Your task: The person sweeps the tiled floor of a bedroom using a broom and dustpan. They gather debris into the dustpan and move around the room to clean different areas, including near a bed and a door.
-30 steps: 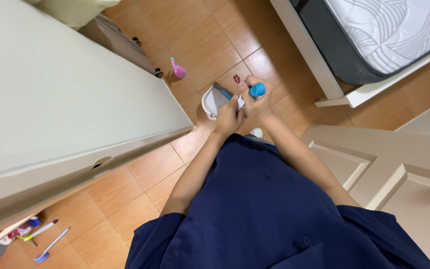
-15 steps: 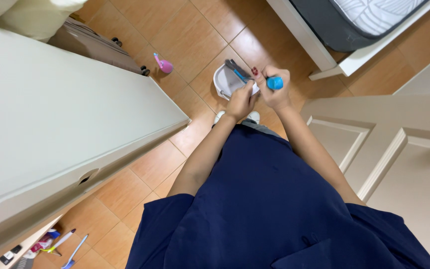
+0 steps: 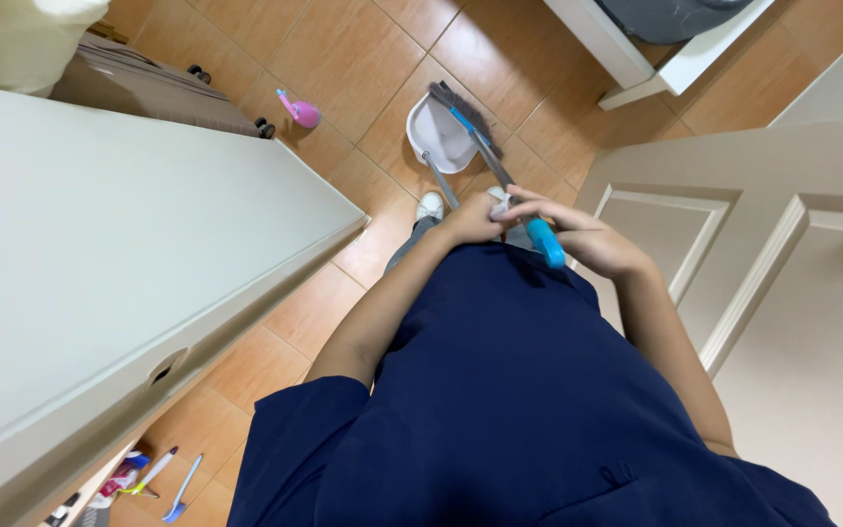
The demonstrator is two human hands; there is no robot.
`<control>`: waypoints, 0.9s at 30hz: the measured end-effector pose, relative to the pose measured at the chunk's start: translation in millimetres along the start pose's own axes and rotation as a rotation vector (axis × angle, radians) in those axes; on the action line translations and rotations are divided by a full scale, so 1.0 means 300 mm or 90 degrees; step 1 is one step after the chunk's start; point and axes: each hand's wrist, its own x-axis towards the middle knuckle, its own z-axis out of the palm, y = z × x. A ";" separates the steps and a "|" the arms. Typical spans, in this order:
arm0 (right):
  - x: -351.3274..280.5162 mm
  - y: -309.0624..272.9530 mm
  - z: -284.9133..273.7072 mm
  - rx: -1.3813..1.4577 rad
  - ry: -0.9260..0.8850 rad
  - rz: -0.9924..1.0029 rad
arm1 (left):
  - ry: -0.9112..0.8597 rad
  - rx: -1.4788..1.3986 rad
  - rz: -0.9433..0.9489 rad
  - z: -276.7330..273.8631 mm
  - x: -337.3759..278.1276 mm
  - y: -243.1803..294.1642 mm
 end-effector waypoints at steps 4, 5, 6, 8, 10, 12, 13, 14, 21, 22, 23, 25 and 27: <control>-0.042 0.082 -0.024 0.241 0.076 -0.039 | -0.074 0.041 -0.108 0.008 -0.002 0.118; -0.034 0.120 -0.035 0.334 0.170 -0.008 | -0.064 0.079 -0.101 0.011 0.003 0.131; -0.028 0.160 -0.043 0.428 0.265 0.024 | -0.056 0.117 -0.094 0.016 0.007 0.145; 0.035 0.237 -0.041 0.378 0.358 0.094 | -0.059 0.128 -0.084 0.038 0.017 0.136; 0.081 0.297 -0.037 0.328 0.450 0.167 | -0.064 0.138 -0.073 0.063 0.021 0.113; 0.109 0.339 -0.033 0.242 0.449 0.244 | -0.082 0.120 -0.066 0.090 0.024 0.078; 0.097 0.331 -0.022 0.248 0.454 0.245 | -0.090 0.119 -0.067 0.089 0.013 0.082; 0.089 0.320 -0.014 0.215 0.454 0.266 | -0.089 0.112 -0.069 0.085 0.005 0.086; -0.007 0.344 0.016 0.415 0.253 0.307 | -0.136 0.229 -0.022 0.079 -0.050 0.089; -0.002 0.353 0.021 0.416 0.255 0.308 | -0.139 0.227 -0.022 0.078 -0.052 0.085; 0.004 0.361 0.027 0.421 0.256 0.300 | -0.122 0.241 0.005 0.076 -0.055 0.082; 0.007 0.368 0.018 0.421 0.258 0.291 | -0.101 0.256 0.033 0.075 -0.044 0.091; 0.009 0.365 0.003 0.422 0.228 0.277 | -0.089 0.212 0.067 0.065 -0.032 0.115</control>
